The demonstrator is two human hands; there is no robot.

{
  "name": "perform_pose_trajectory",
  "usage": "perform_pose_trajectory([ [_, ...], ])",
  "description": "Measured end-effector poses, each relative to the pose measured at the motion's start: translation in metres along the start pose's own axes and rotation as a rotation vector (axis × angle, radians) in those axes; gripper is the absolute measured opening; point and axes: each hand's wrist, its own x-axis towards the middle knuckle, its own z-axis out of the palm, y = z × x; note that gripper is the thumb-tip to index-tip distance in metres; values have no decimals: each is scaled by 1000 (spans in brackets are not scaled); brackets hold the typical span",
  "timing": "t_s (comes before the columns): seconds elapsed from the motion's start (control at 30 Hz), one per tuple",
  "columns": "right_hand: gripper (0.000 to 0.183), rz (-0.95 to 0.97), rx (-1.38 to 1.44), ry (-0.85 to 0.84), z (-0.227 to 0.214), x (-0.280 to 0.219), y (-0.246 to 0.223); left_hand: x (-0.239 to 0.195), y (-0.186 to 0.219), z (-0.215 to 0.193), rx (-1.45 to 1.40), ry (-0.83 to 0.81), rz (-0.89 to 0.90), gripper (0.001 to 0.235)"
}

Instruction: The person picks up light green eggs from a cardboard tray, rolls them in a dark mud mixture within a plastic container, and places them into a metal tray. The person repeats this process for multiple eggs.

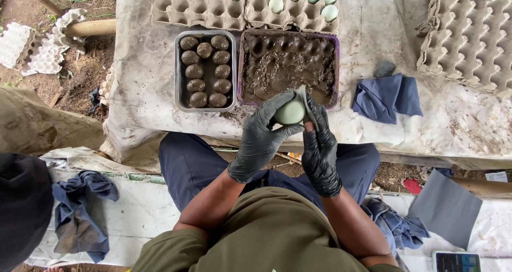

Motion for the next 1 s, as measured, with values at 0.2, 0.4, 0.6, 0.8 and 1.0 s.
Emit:
perform_pose_trajectory([
  [0.2, 37, -50, 1, -73, -1, -4, 19, -2, -14, -6, 266, -10, 121, 69],
  [0.4, 44, -518, -479, -166, -7, -9, 18, 1, 6, -6, 489, 33, 235, 70],
  [0.6, 45, -471, -441, -194, -15, 18, 26, -5, -5, -3, 419, 11, 246, 83],
  [0.8, 49, -633, -536, -233, -4, -5, 49, -8, 0, -6, 319, -89, 233, 95],
  [1.0, 54, -589, -584, -283, -25, 6, 83, -3, -1, -6, 402, -35, 160, 96],
])
